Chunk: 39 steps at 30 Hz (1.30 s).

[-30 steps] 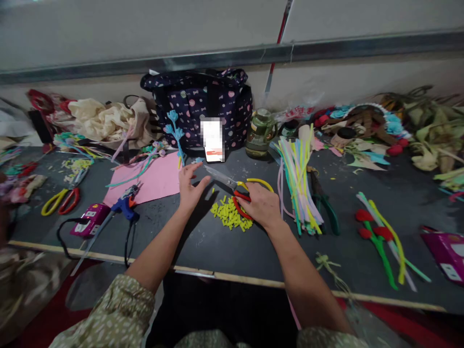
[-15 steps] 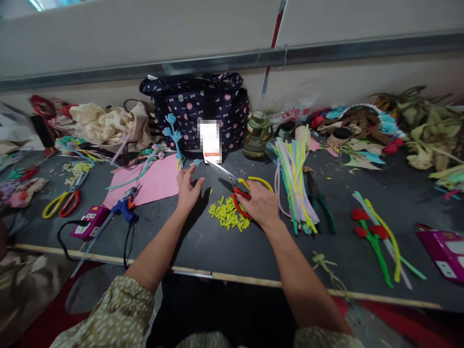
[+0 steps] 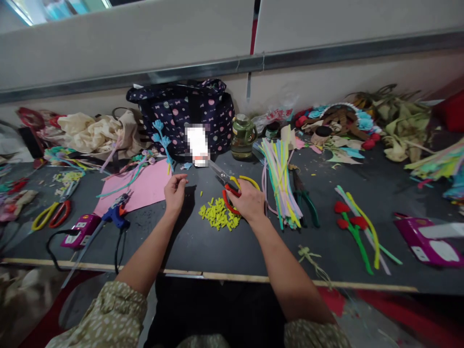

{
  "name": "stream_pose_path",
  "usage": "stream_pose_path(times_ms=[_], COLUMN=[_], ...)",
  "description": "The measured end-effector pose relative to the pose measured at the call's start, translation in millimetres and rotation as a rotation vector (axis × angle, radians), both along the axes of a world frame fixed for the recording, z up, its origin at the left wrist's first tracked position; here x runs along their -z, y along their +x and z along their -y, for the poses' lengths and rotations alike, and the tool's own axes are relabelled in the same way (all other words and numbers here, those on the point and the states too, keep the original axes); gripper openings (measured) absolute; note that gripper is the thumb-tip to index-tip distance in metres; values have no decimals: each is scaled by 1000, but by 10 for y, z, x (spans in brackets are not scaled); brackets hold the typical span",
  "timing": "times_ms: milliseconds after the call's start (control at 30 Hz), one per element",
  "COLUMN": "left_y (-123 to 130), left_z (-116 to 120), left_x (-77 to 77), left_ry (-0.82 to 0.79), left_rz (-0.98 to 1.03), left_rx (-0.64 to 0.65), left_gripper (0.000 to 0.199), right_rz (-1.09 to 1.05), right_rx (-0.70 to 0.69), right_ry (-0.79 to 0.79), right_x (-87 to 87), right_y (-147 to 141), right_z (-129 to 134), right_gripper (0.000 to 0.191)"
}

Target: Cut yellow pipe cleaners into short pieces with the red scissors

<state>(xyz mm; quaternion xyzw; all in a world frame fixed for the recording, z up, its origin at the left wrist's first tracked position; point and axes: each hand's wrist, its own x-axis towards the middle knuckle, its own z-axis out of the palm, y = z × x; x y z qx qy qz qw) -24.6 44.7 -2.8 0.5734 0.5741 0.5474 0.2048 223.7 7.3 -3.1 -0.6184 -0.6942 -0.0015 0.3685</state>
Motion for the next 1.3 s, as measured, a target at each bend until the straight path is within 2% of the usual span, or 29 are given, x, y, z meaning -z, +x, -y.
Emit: stream_pose_path(times_ms=[167,267,367,500,667,867,1033,1167,1300], left_y=[-39,-43,-35,-52,-75,-25,-23,-36,-44], left_z=[-16,-11,-5,-22,-31,42,43,24,5], left_x=[16,-7,-23,-5,-7,-104,-119,-103,-76], left_ry=[109,95,61,78,104,177,208,167,55], left_rz=[-102,-62,6,17,-84,-306,-305,-311,-380], left_rx=[-69,-42,-3,-26,-49,-32,-25,-24,51], left_gripper=[16,16,25,32,23,19,22,20,18], right_rz=[-40,-57,-82,-114,-161,-234,-329,-346,-346], right_rx=[-1,5,21,43,73,102,152,162,152], right_ry=[-29,-51,-79,-98,-151,-201,-229,-201,-200], right_x=[-1,28,46,21,-28,19,39,51,95], right_y=[-16,-26,-26,-13,-5,-31,-7,17,26], right_z=[8,2,-6,-14,-28,-103,-144,-149,-167], right_gripper=[42,42,42,41,37,37,37,38,41])
